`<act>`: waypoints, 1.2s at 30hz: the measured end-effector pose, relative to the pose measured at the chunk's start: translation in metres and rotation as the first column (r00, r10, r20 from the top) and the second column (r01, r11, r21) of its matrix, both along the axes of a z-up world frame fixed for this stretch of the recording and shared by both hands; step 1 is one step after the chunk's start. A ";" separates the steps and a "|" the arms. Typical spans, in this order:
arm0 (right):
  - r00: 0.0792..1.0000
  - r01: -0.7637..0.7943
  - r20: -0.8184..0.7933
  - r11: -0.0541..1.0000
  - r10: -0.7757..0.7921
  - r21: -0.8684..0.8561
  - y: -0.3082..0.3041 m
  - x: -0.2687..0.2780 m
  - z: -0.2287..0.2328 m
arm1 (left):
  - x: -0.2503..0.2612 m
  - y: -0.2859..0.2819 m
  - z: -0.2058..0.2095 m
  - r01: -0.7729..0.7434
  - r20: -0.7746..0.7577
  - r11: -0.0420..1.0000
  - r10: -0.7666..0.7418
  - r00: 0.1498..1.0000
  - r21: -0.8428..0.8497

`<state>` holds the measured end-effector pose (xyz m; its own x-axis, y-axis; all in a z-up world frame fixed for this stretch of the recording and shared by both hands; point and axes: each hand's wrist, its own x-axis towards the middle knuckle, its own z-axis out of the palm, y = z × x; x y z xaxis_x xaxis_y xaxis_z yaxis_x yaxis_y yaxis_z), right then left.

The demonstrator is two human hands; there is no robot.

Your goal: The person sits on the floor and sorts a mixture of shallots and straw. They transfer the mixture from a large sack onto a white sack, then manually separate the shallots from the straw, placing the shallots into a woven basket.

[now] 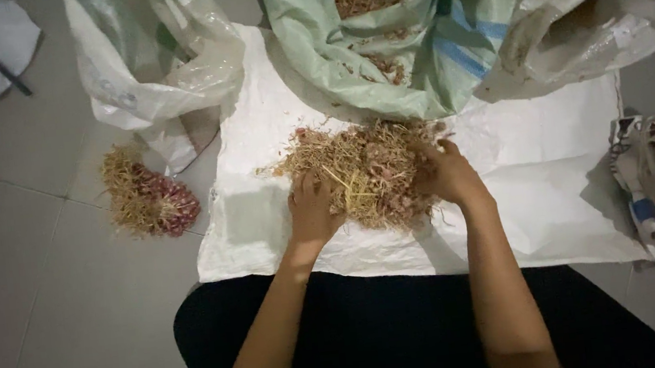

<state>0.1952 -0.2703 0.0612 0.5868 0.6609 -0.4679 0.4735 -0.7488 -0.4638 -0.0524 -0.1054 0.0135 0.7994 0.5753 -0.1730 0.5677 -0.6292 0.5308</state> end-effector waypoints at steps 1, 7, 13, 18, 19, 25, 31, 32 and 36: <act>1.000 -0.001 0.024 0.999 0.000 0.043 0.001 -0.002 0.007 | 0.001 -0.001 0.004 -0.008 0.036 0.999 0.009 0.999 -0.032; 0.953 -0.237 0.233 0.958 0.195 0.165 0.017 -0.026 -0.004 | 0.011 -0.005 -0.007 -0.018 0.230 0.989 -0.016 0.973 0.145; 0.951 -0.156 0.261 0.986 0.164 -0.052 0.004 -0.023 -0.013 | 0.007 0.023 0.010 -0.154 -0.092 0.984 0.146 0.985 -0.084; 0.929 -0.085 0.370 0.975 0.002 0.206 0.005 -0.027 0.011 | 0.003 0.026 0.018 -0.227 0.171 0.944 0.271 0.947 -0.238; 0.929 -0.101 0.369 0.953 -0.012 0.285 0.009 -0.031 0.017 | 0.004 0.025 0.017 -0.238 0.129 0.936 0.278 0.952 -0.258; 0.997 -0.074 0.025 0.920 0.070 0.386 0.046 -0.073 0.027 | 0.001 0.028 0.010 -0.230 0.113 0.822 0.333 0.936 -0.520; 0.971 -0.237 0.126 0.890 0.204 0.389 0.057 -0.098 0.012 | -0.013 0.029 0.010 -0.175 0.284 0.899 0.304 0.909 -0.403; 0.978 -0.203 0.124 0.912 0.169 0.356 0.056 -0.097 0.012 | -0.016 0.032 0.008 -0.209 0.248 0.901 0.317 0.915 -0.381; 0.972 -0.221 0.159 0.897 0.171 0.383 0.053 -0.084 0.024 | -0.024 0.035 0.000 -0.250 0.263 0.914 0.340 0.903 -0.320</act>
